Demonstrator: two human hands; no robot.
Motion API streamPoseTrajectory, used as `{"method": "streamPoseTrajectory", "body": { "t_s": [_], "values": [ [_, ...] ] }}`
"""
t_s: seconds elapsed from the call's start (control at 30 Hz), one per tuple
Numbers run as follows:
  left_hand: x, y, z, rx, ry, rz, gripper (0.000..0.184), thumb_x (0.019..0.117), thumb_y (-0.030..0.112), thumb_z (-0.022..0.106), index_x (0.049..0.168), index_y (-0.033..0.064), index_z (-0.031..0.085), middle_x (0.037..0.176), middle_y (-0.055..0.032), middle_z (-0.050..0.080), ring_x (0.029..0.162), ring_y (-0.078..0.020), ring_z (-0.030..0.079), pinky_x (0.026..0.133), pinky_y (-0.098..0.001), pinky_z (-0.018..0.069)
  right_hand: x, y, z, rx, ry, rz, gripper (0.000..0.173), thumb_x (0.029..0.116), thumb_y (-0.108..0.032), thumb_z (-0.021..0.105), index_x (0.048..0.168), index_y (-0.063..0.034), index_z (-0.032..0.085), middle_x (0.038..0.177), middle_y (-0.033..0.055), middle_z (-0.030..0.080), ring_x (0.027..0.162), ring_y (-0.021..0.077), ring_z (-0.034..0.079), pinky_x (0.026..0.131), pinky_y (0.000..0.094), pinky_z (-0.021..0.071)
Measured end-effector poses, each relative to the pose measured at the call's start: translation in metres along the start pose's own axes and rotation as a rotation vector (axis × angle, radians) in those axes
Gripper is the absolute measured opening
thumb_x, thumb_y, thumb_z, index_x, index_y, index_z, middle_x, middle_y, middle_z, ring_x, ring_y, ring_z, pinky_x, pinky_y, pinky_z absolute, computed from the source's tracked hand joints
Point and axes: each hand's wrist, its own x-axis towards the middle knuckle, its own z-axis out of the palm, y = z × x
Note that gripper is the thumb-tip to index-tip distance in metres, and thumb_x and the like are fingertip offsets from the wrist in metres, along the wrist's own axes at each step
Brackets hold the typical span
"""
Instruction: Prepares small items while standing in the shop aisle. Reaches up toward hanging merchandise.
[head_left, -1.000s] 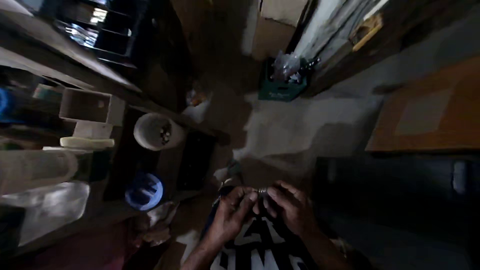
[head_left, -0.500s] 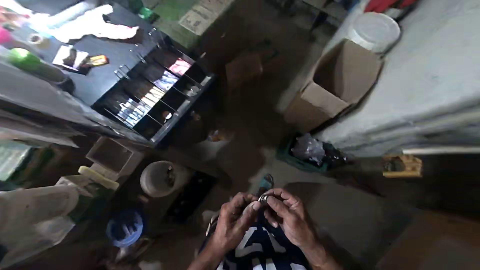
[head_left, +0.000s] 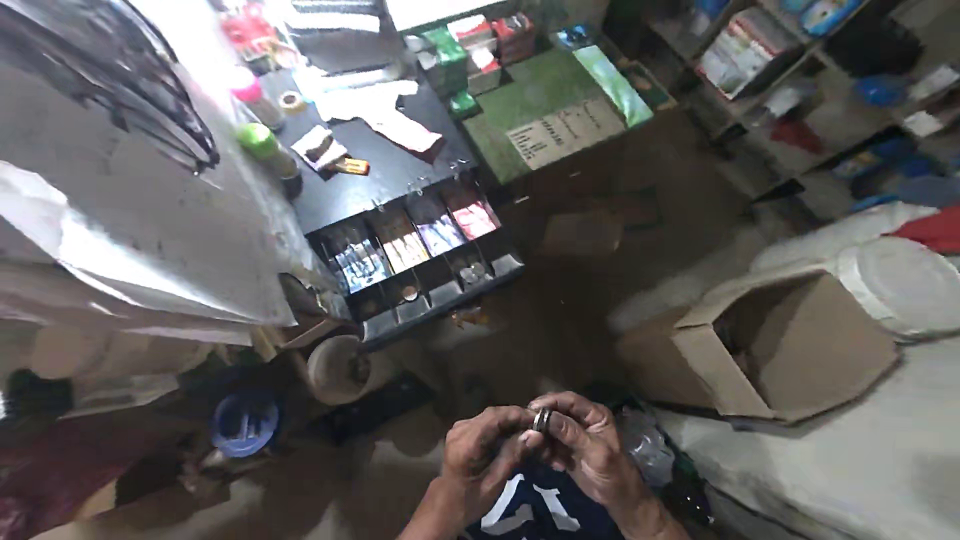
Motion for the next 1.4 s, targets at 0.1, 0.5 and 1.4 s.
{"method": "streamPoseTrajectory", "body": {
  "t_s": [0.1,0.5,1.4],
  "values": [
    [0.023,-0.001,-0.016,0.056,0.065,0.070,0.018,0.1016,0.012,0.064,0.118,0.0031,0.064,0.104,-0.0045,0.072,0.089,-0.0046,0.070,0.079,-0.0192,0.0597,0.038,-0.007,0.006,0.051,-0.116,0.018,0.020,0.1021,-0.019,0.063,0.115,-0.0104,0.076,0.096,0.0047,0.075,0.067,0.0022,0.065,0.056,0.0164,0.0544],
    [0.078,-0.022,-0.052,0.259,0.438,-0.032,0.017,0.1007,0.011,0.065,0.114,0.0005,0.067,0.101,-0.0057,0.074,0.087,-0.0080,0.072,0.079,-0.0237,0.0626,0.164,-0.008,0.019,0.096,-0.287,0.301,0.020,0.1018,-0.020,0.064,0.113,-0.0084,0.075,0.088,0.0057,0.073,0.061,0.0018,0.061,0.053,0.0168,0.0512],
    [0.338,-0.072,-0.224,0.823,0.618,-0.854,0.036,0.1024,0.006,0.048,0.136,-0.0044,0.056,0.130,-0.0211,0.065,0.117,-0.0297,0.066,0.104,-0.0444,0.0504,0.540,-0.057,0.124,-1.469,-0.795,0.109,0.036,0.0992,-0.009,0.056,0.133,-0.0006,0.064,0.132,0.0208,0.064,0.127,0.0322,0.060,0.110,0.0473,0.0449]
  ]
}}
